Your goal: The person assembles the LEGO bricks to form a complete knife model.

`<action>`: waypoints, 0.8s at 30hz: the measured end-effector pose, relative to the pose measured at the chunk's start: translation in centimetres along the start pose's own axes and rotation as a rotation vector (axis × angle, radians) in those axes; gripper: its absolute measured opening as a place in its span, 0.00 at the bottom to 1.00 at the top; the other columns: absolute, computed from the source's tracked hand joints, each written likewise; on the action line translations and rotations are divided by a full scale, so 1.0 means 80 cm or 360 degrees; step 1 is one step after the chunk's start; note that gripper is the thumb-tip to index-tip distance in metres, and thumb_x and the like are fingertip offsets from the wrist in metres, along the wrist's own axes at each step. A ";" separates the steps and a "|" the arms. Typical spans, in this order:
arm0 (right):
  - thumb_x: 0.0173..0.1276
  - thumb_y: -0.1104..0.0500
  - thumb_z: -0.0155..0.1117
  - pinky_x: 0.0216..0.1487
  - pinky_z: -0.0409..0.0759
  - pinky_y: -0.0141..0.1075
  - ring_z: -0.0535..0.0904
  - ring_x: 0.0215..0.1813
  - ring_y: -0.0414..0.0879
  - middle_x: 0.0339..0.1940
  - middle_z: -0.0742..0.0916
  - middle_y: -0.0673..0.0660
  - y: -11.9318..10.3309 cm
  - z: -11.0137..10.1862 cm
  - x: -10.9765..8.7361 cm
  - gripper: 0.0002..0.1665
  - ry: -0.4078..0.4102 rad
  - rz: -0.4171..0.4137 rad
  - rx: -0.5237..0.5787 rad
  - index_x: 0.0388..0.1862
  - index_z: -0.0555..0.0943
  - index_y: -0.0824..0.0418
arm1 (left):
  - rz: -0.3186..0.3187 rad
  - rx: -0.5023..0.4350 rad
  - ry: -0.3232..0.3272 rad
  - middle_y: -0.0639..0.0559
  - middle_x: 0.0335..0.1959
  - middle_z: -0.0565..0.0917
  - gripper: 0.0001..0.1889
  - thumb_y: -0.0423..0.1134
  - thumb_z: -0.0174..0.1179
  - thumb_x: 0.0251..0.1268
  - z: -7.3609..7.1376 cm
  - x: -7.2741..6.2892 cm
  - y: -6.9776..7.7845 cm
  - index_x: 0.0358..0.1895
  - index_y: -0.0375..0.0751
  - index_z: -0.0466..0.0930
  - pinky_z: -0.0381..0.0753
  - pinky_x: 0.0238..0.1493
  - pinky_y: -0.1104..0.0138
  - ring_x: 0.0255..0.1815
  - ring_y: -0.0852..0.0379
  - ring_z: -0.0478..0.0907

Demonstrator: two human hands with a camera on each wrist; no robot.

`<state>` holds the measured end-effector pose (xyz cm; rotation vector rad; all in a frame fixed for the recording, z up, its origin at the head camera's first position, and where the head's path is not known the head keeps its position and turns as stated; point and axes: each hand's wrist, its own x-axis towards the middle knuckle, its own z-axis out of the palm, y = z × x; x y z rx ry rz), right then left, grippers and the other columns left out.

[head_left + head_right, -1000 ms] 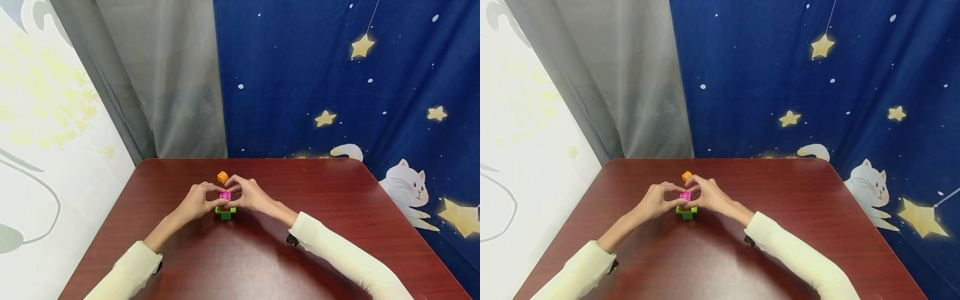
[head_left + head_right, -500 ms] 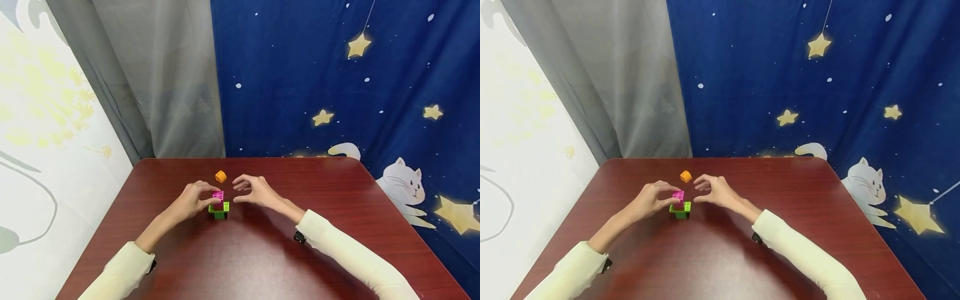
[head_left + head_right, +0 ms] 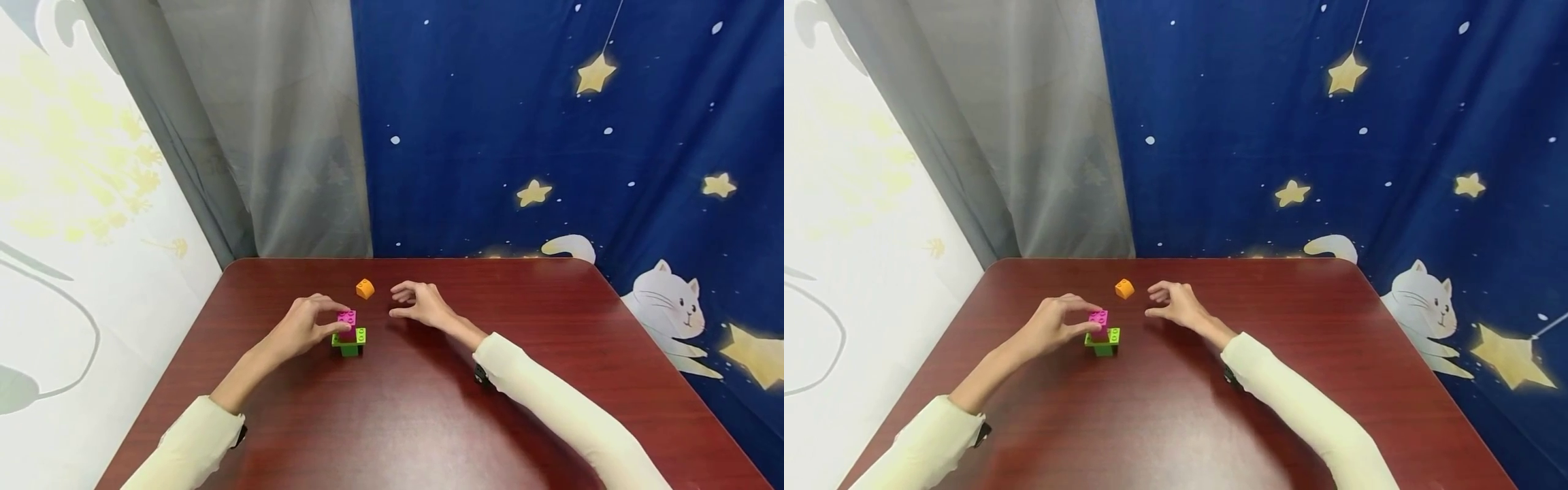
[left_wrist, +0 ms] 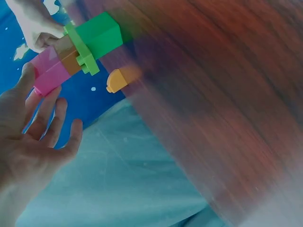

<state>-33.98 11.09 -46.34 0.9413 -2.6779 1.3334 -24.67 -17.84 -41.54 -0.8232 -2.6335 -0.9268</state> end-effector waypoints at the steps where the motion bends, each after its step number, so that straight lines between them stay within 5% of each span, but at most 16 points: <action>1: 0.59 0.63 0.82 0.55 0.85 0.44 0.89 0.52 0.57 0.49 0.91 0.64 0.003 0.002 0.004 0.29 0.0003 0.0007 -0.0015 0.58 0.83 0.71 | 0.0005 -0.0002 0.0012 0.54 0.41 0.89 0.16 0.42 0.79 0.58 0.001 -0.001 -0.002 0.49 0.44 0.92 0.84 0.52 0.52 0.46 0.52 0.83; 9: 0.59 0.61 0.83 0.56 0.84 0.41 0.89 0.51 0.53 0.49 0.91 0.62 0.021 0.018 0.038 0.30 0.0046 0.0088 -0.0084 0.58 0.84 0.69 | 0.0017 -0.0021 0.0080 0.53 0.41 0.90 0.17 0.43 0.79 0.57 0.007 -0.005 -0.008 0.49 0.45 0.91 0.84 0.54 0.53 0.47 0.50 0.85; 24: 0.58 0.58 0.84 0.54 0.85 0.41 0.89 0.51 0.54 0.50 0.90 0.63 0.023 0.049 0.080 0.31 0.0058 0.0095 -0.0124 0.59 0.84 0.66 | -0.0016 -0.0035 0.0044 0.53 0.44 0.90 0.17 0.45 0.78 0.58 0.006 -0.004 -0.006 0.49 0.47 0.92 0.83 0.56 0.53 0.50 0.51 0.85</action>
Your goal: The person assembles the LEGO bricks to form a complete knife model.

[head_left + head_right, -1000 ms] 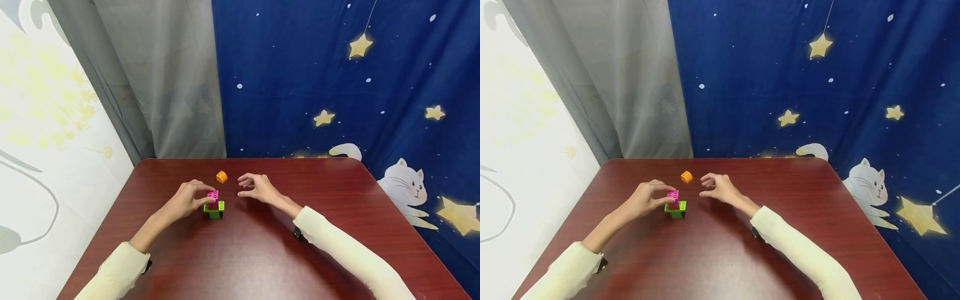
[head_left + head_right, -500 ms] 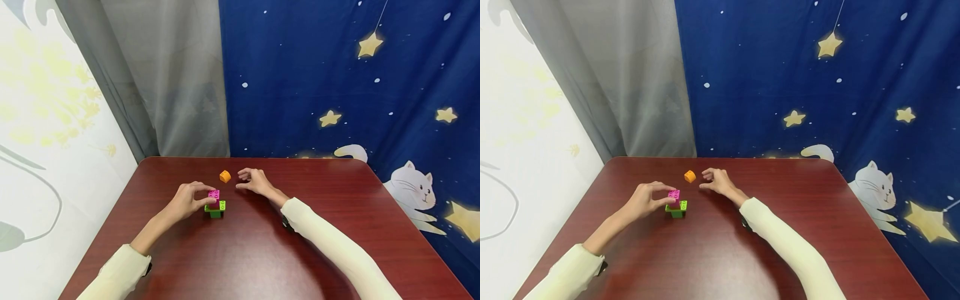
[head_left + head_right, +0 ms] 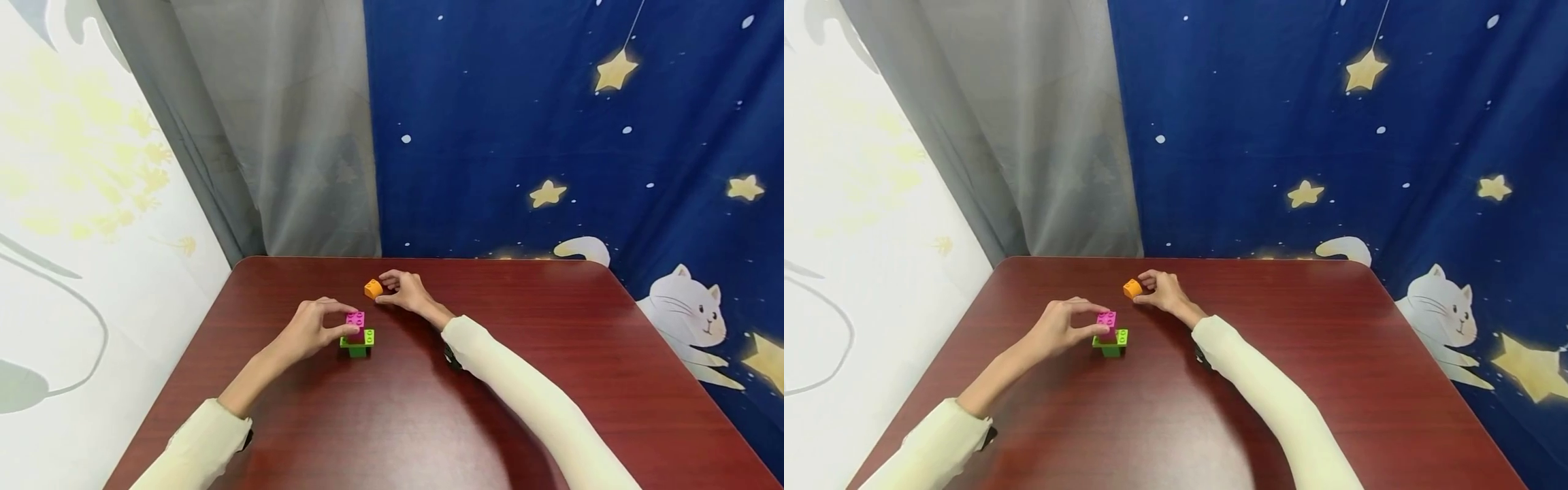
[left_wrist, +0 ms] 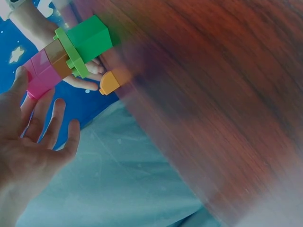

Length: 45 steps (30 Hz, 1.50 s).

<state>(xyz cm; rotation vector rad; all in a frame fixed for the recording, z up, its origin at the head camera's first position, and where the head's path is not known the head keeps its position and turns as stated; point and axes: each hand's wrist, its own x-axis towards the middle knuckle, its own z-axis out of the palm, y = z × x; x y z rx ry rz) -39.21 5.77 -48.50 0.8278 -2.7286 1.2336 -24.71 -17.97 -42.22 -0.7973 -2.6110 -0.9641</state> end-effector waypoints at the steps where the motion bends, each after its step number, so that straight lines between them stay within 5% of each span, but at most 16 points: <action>1: 0.58 0.58 0.84 0.55 0.85 0.41 0.89 0.51 0.54 0.50 0.90 0.63 0.000 0.000 0.001 0.32 -0.0004 0.0000 0.0000 0.59 0.84 0.65 | -0.0004 -0.0002 -0.0005 0.53 0.44 0.90 0.16 0.45 0.78 0.58 0.001 0.001 0.002 0.49 0.47 0.92 0.83 0.56 0.53 0.50 0.51 0.85; 13: 0.60 0.59 0.83 0.56 0.84 0.39 0.88 0.53 0.50 0.52 0.91 0.59 0.000 -0.010 0.000 0.25 -0.0114 -0.0061 0.0011 0.56 0.86 0.61 | -0.0033 -0.0032 -0.0030 0.53 0.44 0.90 0.17 0.46 0.78 0.59 0.007 0.009 0.011 0.50 0.47 0.92 0.83 0.56 0.51 0.50 0.50 0.85; 31: 0.63 0.63 0.79 0.55 0.84 0.40 0.89 0.50 0.47 0.48 0.91 0.57 0.005 -0.037 -0.050 0.21 -0.0251 -0.0151 0.0050 0.55 0.85 0.62 | -0.0098 -0.0038 -0.0076 0.50 0.47 0.90 0.17 0.46 0.78 0.59 0.011 0.015 0.017 0.51 0.48 0.91 0.83 0.56 0.52 0.53 0.46 0.84; 40: 0.63 0.63 0.79 0.54 0.84 0.36 0.88 0.52 0.47 0.49 0.91 0.57 -0.004 -0.055 -0.071 0.23 -0.0193 -0.0231 0.0050 0.57 0.85 0.64 | -0.0075 -0.0011 -0.0058 0.51 0.46 0.91 0.18 0.46 0.79 0.58 0.017 0.021 0.017 0.50 0.47 0.92 0.84 0.55 0.53 0.51 0.50 0.84; 45: 0.63 0.64 0.79 0.55 0.85 0.43 0.89 0.51 0.48 0.48 0.91 0.58 -0.022 -0.067 -0.077 0.24 -0.0156 -0.0278 0.0138 0.57 0.84 0.66 | -0.0038 0.0011 -0.0031 0.52 0.44 0.91 0.17 0.46 0.79 0.57 0.019 0.024 0.015 0.49 0.46 0.92 0.83 0.54 0.53 0.51 0.50 0.85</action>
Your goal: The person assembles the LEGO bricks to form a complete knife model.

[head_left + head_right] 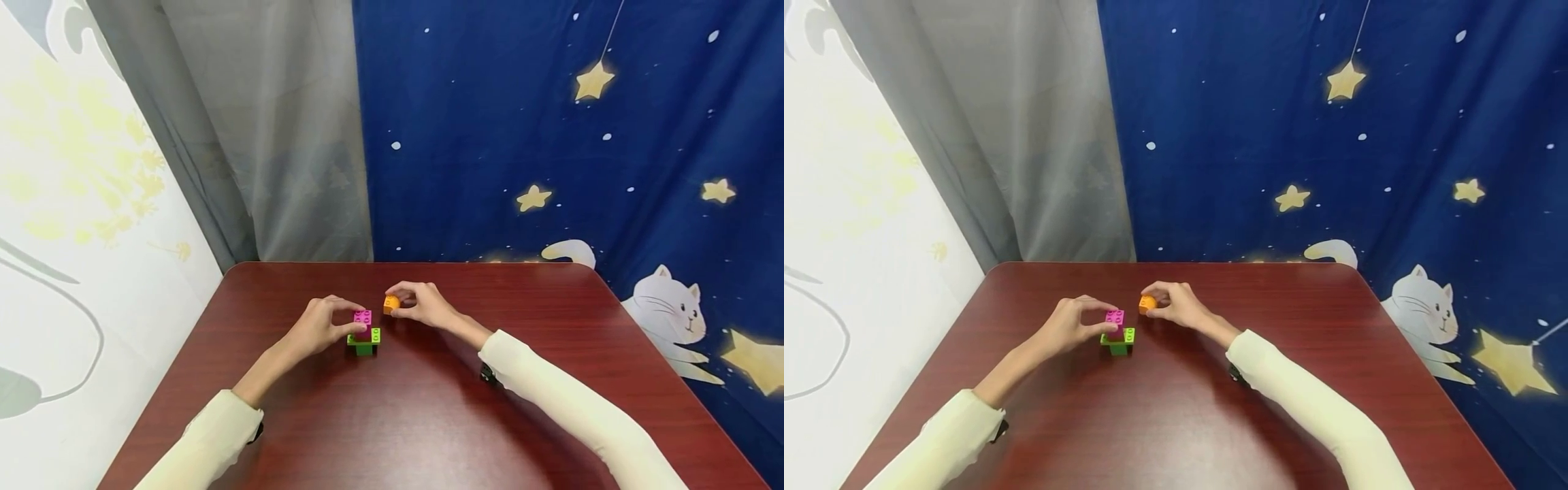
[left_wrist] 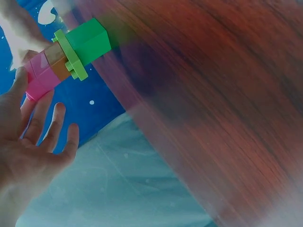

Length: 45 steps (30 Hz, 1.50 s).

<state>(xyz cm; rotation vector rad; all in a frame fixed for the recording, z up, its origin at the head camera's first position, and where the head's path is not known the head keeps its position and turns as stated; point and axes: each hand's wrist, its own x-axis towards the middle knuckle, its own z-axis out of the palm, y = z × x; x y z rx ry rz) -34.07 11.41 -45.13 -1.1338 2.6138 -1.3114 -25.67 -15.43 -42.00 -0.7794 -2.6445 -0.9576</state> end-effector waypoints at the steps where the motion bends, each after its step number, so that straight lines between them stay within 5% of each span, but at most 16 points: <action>1: 0.62 0.65 0.79 0.55 0.85 0.44 0.89 0.51 0.49 0.48 0.91 0.58 -0.004 -0.002 -0.001 0.24 0.0007 -0.0009 0.0013 0.57 0.84 0.66 | 0.0000 -0.0004 0.0001 0.52 0.45 0.91 0.17 0.46 0.79 0.57 0.001 0.000 -0.001 0.49 0.46 0.92 0.83 0.55 0.53 0.51 0.49 0.85; 11: 0.64 0.62 0.79 0.56 0.84 0.44 0.87 0.53 0.43 0.50 0.90 0.53 -0.045 -0.020 -0.008 0.23 0.0030 -0.0058 0.0034 0.58 0.85 0.58 | -0.0011 -0.0028 -0.0001 0.48 0.46 0.91 0.18 0.46 0.80 0.56 0.005 0.002 -0.006 0.49 0.44 0.91 0.82 0.54 0.48 0.52 0.41 0.85; 24: 0.65 0.60 0.78 0.59 0.83 0.49 0.86 0.56 0.46 0.52 0.90 0.53 -0.075 -0.022 -0.006 0.25 -0.0020 -0.0128 0.0105 0.61 0.84 0.61 | -0.0098 -0.0041 -0.0052 0.49 0.48 0.90 0.20 0.47 0.79 0.57 0.004 0.002 -0.007 0.51 0.44 0.91 0.81 0.56 0.47 0.53 0.44 0.84; 40: 0.67 0.61 0.76 0.59 0.83 0.40 0.86 0.56 0.44 0.51 0.90 0.53 -0.092 0.005 0.000 0.24 -0.0083 -0.0212 0.0135 0.61 0.84 0.60 | -0.0127 -0.0044 -0.0015 0.44 0.47 0.90 0.25 0.51 0.81 0.54 0.006 0.000 -0.012 0.50 0.38 0.90 0.83 0.49 0.50 0.50 0.42 0.84; 45: 0.66 0.65 0.76 0.59 0.83 0.46 0.87 0.56 0.49 0.51 0.90 0.57 -0.090 0.013 0.002 0.24 -0.0067 -0.0223 0.0160 0.61 0.83 0.63 | -0.0139 -0.0027 -0.0012 0.45 0.47 0.90 0.25 0.51 0.80 0.55 0.007 -0.001 -0.014 0.51 0.38 0.89 0.83 0.48 0.54 0.49 0.46 0.84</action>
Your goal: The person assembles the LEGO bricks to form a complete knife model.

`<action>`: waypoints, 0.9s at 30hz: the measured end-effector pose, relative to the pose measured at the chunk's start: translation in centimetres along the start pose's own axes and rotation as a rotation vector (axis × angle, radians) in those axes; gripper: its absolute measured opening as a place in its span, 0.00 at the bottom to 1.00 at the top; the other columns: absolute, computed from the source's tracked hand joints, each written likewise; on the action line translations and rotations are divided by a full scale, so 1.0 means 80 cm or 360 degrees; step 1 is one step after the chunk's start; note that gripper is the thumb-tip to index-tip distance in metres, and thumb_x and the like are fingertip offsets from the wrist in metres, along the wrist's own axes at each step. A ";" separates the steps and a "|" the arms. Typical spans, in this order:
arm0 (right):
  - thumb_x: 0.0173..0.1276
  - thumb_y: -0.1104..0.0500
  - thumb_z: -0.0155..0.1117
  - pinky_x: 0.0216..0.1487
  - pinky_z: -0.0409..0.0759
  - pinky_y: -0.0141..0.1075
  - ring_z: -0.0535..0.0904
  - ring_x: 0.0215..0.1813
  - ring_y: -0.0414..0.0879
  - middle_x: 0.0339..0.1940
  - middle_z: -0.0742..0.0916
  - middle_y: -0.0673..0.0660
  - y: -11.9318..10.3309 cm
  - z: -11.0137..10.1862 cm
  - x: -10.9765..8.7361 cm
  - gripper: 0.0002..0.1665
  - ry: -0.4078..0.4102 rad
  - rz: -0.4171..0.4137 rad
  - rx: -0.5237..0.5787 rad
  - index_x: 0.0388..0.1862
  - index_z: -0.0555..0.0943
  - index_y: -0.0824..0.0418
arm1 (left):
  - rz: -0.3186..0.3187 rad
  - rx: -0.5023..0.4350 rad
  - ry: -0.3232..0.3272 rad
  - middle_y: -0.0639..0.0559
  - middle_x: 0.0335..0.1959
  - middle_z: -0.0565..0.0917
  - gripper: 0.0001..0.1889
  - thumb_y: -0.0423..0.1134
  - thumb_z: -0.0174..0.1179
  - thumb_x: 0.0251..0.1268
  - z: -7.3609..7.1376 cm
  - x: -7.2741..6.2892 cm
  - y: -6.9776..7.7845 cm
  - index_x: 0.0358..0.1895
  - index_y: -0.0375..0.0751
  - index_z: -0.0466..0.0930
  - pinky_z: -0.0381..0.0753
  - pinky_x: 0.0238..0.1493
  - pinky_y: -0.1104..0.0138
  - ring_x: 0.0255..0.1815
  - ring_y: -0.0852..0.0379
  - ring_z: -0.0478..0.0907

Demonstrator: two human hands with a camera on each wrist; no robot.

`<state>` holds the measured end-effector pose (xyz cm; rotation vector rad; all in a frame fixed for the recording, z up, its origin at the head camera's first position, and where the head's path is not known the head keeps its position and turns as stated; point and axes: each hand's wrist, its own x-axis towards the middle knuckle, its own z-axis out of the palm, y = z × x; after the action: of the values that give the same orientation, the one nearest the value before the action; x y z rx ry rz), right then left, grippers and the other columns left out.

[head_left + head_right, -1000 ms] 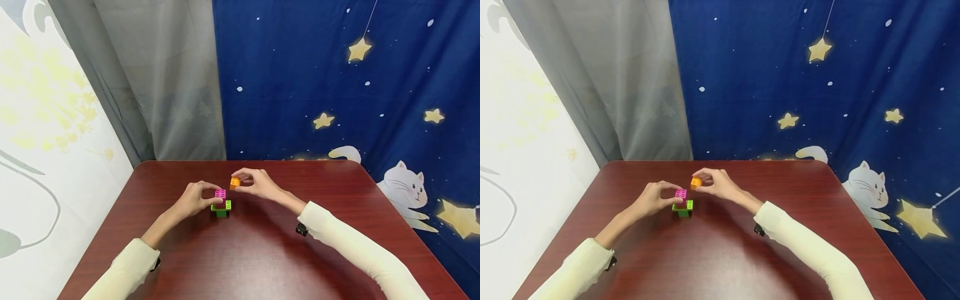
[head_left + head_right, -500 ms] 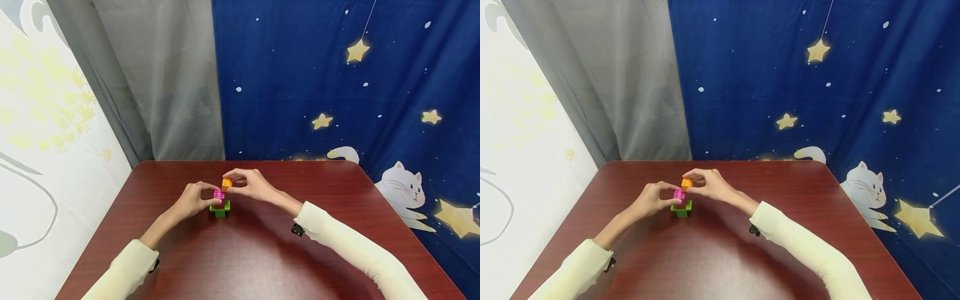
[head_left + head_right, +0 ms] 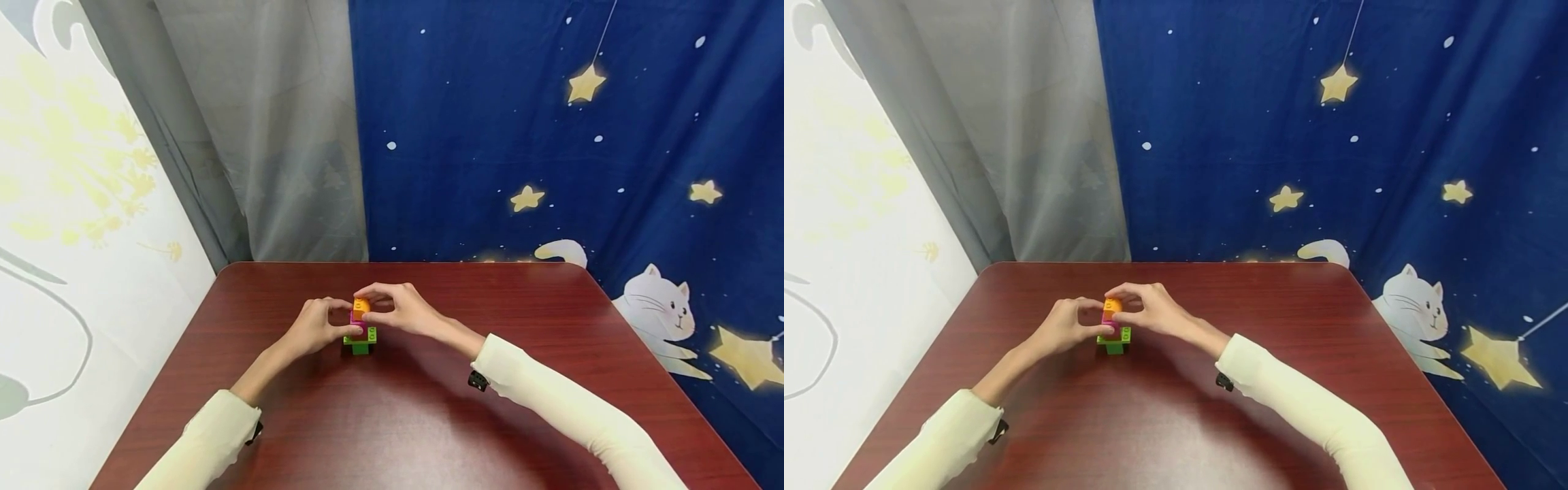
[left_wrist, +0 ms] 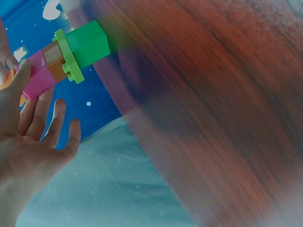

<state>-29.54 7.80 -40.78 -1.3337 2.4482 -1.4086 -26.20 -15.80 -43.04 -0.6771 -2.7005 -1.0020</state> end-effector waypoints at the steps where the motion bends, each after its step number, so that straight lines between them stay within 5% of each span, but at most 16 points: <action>1: 0.65 0.66 0.76 0.59 0.83 0.48 0.87 0.56 0.51 0.51 0.90 0.58 0.001 0.001 0.000 0.24 0.0003 -0.0006 0.0015 0.61 0.83 0.64 | -0.0004 0.0004 0.0002 0.45 0.47 0.90 0.25 0.51 0.80 0.54 0.000 0.000 -0.001 0.51 0.38 0.89 0.83 0.48 0.54 0.49 0.47 0.84; 27: 0.66 0.63 0.76 0.58 0.83 0.48 0.87 0.54 0.40 0.49 0.91 0.53 0.003 0.010 0.004 0.21 0.0049 -0.0061 -0.0035 0.58 0.84 0.61 | 0.0009 0.0072 -0.0008 0.44 0.47 0.90 0.25 0.49 0.81 0.53 0.005 0.003 -0.009 0.50 0.37 0.89 0.82 0.51 0.51 0.50 0.46 0.84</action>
<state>-29.56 7.07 -41.29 -1.3808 2.4773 -1.4251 -26.77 -15.88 -43.68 -0.6790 -2.7151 -0.9361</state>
